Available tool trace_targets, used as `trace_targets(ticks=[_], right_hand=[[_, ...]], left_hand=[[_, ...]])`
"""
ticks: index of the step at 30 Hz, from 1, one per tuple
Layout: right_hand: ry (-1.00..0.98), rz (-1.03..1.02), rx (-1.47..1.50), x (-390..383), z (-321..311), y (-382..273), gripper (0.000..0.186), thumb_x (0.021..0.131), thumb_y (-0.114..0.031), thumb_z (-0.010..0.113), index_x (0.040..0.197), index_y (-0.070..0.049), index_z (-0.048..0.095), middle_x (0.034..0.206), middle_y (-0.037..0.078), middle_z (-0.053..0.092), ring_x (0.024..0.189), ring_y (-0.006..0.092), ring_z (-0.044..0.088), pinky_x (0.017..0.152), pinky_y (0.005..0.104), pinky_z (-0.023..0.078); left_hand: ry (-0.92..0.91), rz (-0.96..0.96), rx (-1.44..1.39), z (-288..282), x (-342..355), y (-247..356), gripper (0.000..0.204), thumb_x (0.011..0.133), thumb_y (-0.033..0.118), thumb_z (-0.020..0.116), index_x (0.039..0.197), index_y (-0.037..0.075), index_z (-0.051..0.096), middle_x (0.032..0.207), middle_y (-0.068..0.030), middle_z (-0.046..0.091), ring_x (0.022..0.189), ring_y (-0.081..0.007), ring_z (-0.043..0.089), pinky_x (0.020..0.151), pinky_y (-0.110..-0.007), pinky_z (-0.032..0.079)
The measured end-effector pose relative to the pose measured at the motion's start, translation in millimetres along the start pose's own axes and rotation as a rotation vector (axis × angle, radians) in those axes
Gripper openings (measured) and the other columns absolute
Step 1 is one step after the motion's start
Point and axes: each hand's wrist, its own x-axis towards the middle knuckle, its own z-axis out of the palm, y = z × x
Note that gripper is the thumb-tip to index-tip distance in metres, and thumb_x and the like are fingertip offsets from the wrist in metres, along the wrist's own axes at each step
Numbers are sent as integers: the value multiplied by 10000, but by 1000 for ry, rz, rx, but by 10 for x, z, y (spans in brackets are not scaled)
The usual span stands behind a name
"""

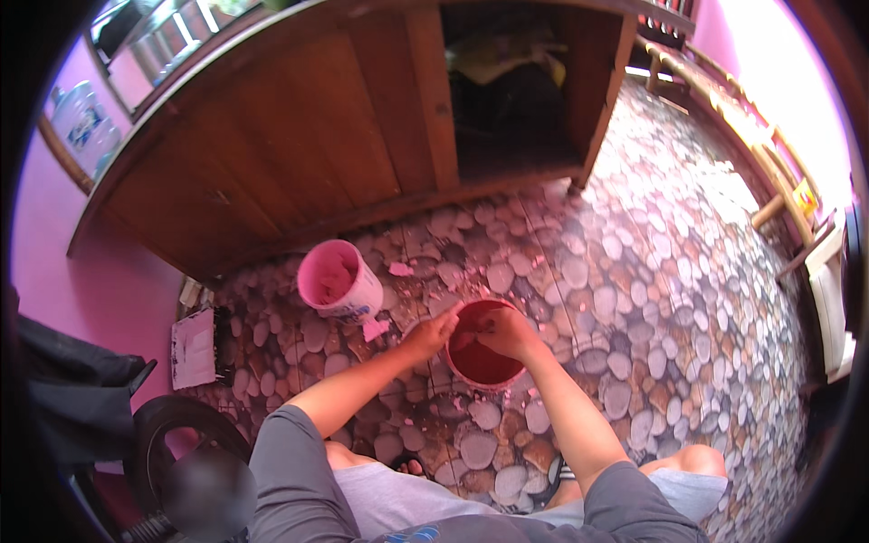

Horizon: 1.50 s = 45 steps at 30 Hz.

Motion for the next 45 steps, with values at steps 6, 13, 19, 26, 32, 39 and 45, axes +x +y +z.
trace_targets(ticks=[6,13,19,26,32,39,45], right_hand=[[-160,491,331,-17,106,153,195,832,-147,685,916,26,716,831,108,721,716,170,714,589,306,569],[53,460,563,-65,227,-9,168,857,-107,686,942,36,706,831,102,720,768,171,712,612,270,577],[69,436,397,-149,504,10,194,896,-150,662,933,35,705,807,104,726,748,223,725,648,317,575],[213,383,202,59,195,-154,313,886,-309,674,933,0,695,823,204,698,755,311,720,694,388,547],[133,189,129,-112,514,-101,305,856,-333,696,950,-43,717,887,210,699,874,373,691,745,419,544],[97,206,214,-67,309,-180,300,872,-321,672,915,-27,706,845,228,690,837,375,692,755,454,534],[-88,118,178,-4,133,-168,330,890,-349,639,947,-33,713,851,217,687,815,386,680,750,458,529]], left_hand=[[36,-99,-7,165,-93,-102,534,1023,462,420,1373,73,522,1147,-281,639,1074,-398,629,901,-445,494],[36,-194,-201,129,-229,5,528,996,484,474,1275,57,611,1175,-196,669,1106,-345,637,945,-403,482],[27,-239,-159,172,-104,35,542,1009,477,465,1300,37,590,1203,-214,652,1121,-318,633,945,-389,479],[215,-146,-97,299,-172,-9,521,1029,440,389,1262,19,588,1162,-254,636,1071,-427,612,932,-460,485],[291,-153,-23,347,-103,-67,481,1040,393,383,1261,19,589,1185,-258,614,1100,-420,592,936,-458,483],[232,13,-32,264,11,-221,480,1046,379,385,1231,-5,606,1176,-256,616,1122,-413,585,954,-446,477],[149,-38,15,194,8,-231,488,1045,392,386,1254,8,602,1198,-224,608,1136,-396,583,973,-437,465]])
